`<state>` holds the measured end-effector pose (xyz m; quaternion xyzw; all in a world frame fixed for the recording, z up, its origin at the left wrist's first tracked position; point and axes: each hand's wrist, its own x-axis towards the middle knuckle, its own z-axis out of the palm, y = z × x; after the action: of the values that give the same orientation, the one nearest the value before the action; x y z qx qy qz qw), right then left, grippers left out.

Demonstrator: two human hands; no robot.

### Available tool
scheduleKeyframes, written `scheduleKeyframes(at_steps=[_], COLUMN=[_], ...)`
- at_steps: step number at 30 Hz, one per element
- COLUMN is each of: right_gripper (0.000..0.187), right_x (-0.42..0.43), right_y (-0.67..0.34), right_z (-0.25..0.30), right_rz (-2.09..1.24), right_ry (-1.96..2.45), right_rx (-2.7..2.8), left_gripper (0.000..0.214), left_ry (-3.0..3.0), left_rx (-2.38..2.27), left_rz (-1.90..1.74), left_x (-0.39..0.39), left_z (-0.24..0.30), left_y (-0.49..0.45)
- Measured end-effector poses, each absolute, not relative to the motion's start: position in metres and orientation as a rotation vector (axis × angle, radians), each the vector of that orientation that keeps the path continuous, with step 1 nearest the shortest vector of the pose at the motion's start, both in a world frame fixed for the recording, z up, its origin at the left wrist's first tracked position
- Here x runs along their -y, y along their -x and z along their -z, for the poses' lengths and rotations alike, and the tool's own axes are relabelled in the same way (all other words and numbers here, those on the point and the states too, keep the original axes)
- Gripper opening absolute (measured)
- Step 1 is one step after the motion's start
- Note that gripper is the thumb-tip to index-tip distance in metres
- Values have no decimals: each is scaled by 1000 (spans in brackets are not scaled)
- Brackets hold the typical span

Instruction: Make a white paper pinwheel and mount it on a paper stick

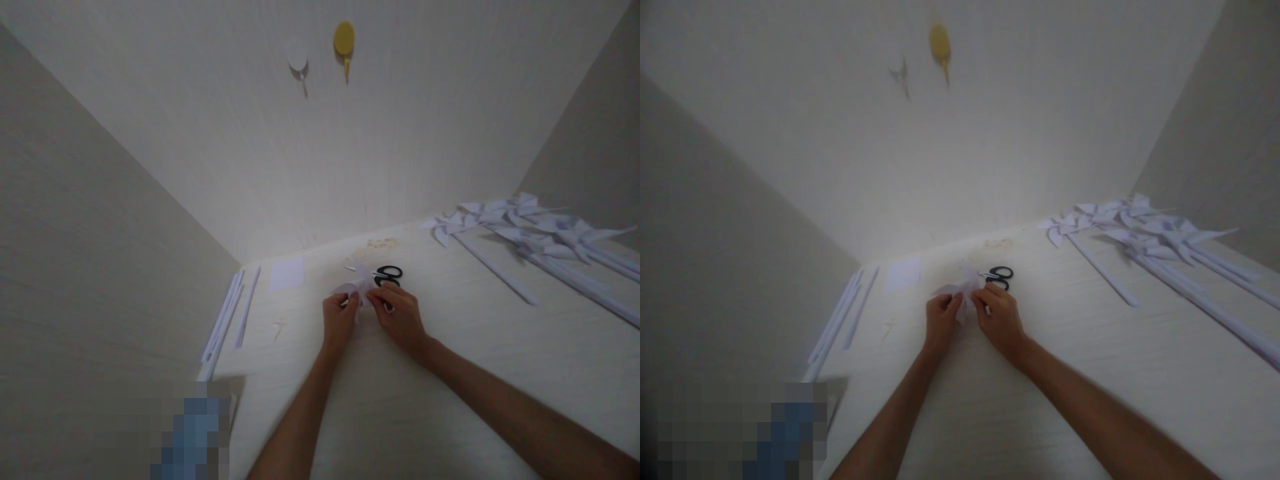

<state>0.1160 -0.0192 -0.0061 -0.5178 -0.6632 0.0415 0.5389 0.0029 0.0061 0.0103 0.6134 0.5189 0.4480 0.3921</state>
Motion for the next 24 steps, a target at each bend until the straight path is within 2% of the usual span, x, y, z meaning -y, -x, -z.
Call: scheduleKeyframes(at_steps=[24], right_gripper=[11], right_x=[18], right_y=[-117], right_z=[6], right_rz=[-166], right_ry=[1216], right_rx=[1530], left_gripper=[19], left_ry=[-1535], left_rx=[-1284], left_rz=[-1096], left_x=[-5], left_z=[-13], left_y=[-3])
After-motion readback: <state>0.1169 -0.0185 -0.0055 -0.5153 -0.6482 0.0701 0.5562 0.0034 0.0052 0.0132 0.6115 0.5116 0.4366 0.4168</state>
